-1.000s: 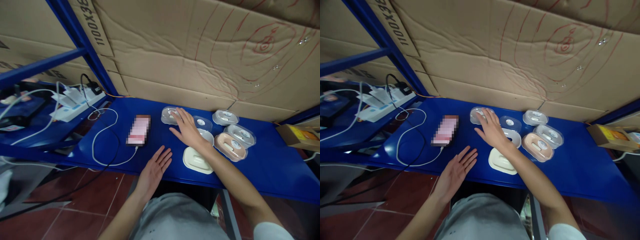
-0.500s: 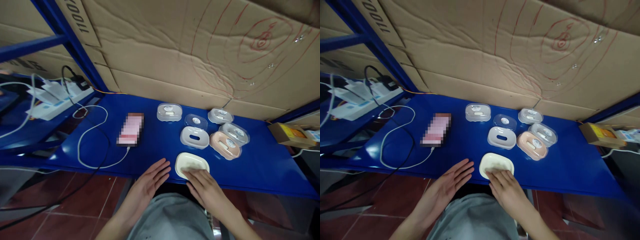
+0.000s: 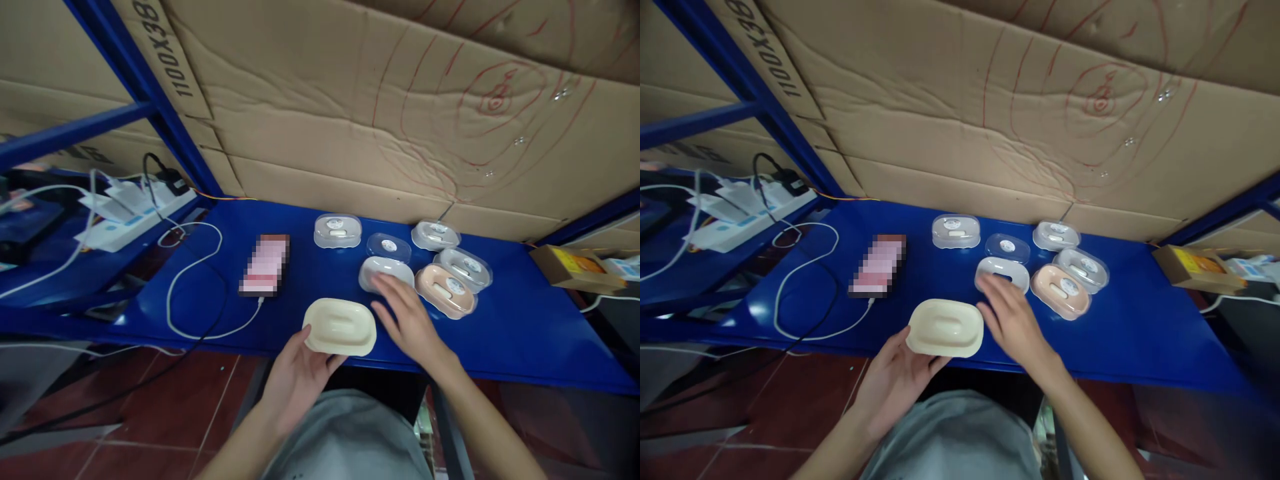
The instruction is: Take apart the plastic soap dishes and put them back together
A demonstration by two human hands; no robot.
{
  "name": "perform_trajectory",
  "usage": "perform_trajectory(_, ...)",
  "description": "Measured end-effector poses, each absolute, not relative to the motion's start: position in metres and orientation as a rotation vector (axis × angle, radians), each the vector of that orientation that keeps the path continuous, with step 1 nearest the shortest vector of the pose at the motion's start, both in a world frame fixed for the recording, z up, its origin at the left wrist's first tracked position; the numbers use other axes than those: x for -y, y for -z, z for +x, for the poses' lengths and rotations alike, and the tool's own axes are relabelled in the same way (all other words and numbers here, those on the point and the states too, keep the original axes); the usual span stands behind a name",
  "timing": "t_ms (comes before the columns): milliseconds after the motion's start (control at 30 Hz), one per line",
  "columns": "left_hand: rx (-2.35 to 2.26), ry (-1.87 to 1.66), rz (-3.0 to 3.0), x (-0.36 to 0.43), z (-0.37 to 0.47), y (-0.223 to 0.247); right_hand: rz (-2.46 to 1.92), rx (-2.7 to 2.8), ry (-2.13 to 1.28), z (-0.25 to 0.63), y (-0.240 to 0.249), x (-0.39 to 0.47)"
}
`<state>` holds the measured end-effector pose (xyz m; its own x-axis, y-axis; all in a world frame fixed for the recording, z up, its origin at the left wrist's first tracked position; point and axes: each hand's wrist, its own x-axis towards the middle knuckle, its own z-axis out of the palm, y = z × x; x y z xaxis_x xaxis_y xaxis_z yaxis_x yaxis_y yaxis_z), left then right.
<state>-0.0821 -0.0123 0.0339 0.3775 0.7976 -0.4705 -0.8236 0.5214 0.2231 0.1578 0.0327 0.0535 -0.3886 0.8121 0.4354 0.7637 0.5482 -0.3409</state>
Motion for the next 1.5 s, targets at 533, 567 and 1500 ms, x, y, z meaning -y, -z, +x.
perform_trajectory(533,-0.471,-1.048,0.017,-0.013,-0.057,-0.024,-1.105,2.407,-0.175,0.119,-0.061,-0.005)
perform_trajectory(567,-0.480,-1.048,0.016,-0.014,-0.057,-0.023,-1.114,2.402,-0.172,0.118,-0.058,-0.004)
perform_trajectory(1500,-0.546,-0.996,0.188,-0.031,-0.063,-0.015,-1.211,2.117,-0.543,0.180,-0.045,-0.101)
